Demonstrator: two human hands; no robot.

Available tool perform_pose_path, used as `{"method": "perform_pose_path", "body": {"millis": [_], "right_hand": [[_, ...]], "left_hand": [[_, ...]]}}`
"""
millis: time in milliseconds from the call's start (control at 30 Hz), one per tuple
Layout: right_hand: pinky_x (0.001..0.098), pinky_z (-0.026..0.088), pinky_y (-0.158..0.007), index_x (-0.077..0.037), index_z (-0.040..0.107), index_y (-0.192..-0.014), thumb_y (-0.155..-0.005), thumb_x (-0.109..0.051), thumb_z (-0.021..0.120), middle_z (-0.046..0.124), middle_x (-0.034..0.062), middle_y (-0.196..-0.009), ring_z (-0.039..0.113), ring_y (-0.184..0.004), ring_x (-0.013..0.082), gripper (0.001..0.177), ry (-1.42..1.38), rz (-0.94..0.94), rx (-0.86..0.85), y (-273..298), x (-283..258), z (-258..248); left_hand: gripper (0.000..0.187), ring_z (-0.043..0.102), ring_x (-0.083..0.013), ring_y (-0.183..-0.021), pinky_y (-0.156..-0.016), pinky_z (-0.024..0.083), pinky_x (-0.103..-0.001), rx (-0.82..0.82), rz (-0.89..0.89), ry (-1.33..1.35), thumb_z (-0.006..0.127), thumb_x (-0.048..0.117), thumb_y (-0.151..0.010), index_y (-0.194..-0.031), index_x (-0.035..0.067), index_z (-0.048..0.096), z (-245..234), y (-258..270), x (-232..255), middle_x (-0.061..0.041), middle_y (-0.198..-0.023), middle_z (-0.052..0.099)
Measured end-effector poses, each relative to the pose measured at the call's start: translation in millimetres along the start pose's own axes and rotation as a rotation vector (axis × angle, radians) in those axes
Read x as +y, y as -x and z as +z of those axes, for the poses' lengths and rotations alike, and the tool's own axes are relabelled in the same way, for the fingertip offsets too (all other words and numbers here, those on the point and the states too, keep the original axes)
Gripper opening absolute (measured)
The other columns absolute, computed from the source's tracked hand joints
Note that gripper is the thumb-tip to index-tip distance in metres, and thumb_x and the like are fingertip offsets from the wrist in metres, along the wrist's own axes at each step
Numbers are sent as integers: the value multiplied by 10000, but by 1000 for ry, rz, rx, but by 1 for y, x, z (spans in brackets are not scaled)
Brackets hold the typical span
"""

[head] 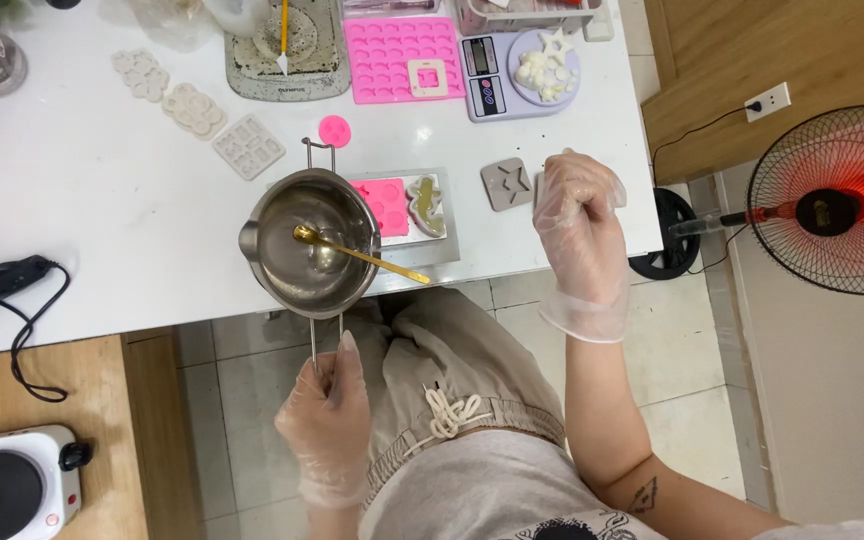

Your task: Preparing candle wax and using molds and a heat gun to create decorative wax elements.

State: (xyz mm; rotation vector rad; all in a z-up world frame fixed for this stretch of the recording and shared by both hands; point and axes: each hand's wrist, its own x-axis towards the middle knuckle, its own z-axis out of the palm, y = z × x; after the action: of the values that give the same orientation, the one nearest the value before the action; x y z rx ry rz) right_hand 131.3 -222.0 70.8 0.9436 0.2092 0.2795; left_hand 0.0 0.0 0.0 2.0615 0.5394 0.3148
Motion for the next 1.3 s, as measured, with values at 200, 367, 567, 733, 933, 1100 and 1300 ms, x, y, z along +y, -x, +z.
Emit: {"method": "perform_pose_path", "body": {"millis": [200,367,567,733,933,1100,1300], "right_hand": [[253,367,-662,-128,474,-788,-1248,-463,329,433,-31,-626,351,-580,102,587,56,103,-99,-2,8,-7],[275,372,-668,-123,481,-847,-1261,-460,307,459,-14,-660,367,-596,108,561,55,141,-114,-3,12,-13],[292,385,-679,-122,481,-853,-1282,-529,274,481,-12,-673,385,-601,117,626,77,157,-140,-4,19,-18],[406,498,-801,-37,573,-987,-1360,-496,311,626,94,-831,565,-757,210,647,135,206,-221,-2,12,-16],[579,476,-1049,35,615,-1232,-1377,-324,462,689,242,-1140,639,-1059,373,416,18,187,-271,-2,17,-15],[577,460,-1128,37,593,-1342,-1411,-319,363,691,250,-1241,634,-1168,385,429,4,150,-216,-2,13,-15],[531,392,-1245,48,489,-1560,-1332,-162,242,573,213,-1524,516,-1423,338,396,58,148,-171,-5,1,-13]], "left_hand": [[237,510,-55,-414,-368,387,-194,9,-37,-44,774,117,-916,-722,-2,704,-2,-1,-8,-20,-566,675],[234,491,-54,-416,-375,372,-197,14,-21,-34,776,115,-911,-720,1,703,-3,-1,-10,-9,-556,658],[194,511,-54,-428,-374,384,-190,-12,-27,-3,778,102,-903,-757,-8,713,-5,-5,-5,-22,-583,680],[215,509,-52,-426,-374,379,-191,-14,-64,-6,778,116,-909,-743,2,704,-6,-5,-6,-15,-564,667],[222,459,-47,-435,-394,355,-192,3,-74,42,769,97,-921,-739,-9,699,-6,-4,-7,1,-557,633],[231,476,-52,-431,-389,366,-196,3,-71,-2,770,109,-921,-734,-9,702,-7,-5,-7,-10,-559,647],[244,556,-63,-458,-402,414,-193,-14,-149,8,760,146,-928,-743,-6,717,-8,-6,-9,-30,-593,695]]}}
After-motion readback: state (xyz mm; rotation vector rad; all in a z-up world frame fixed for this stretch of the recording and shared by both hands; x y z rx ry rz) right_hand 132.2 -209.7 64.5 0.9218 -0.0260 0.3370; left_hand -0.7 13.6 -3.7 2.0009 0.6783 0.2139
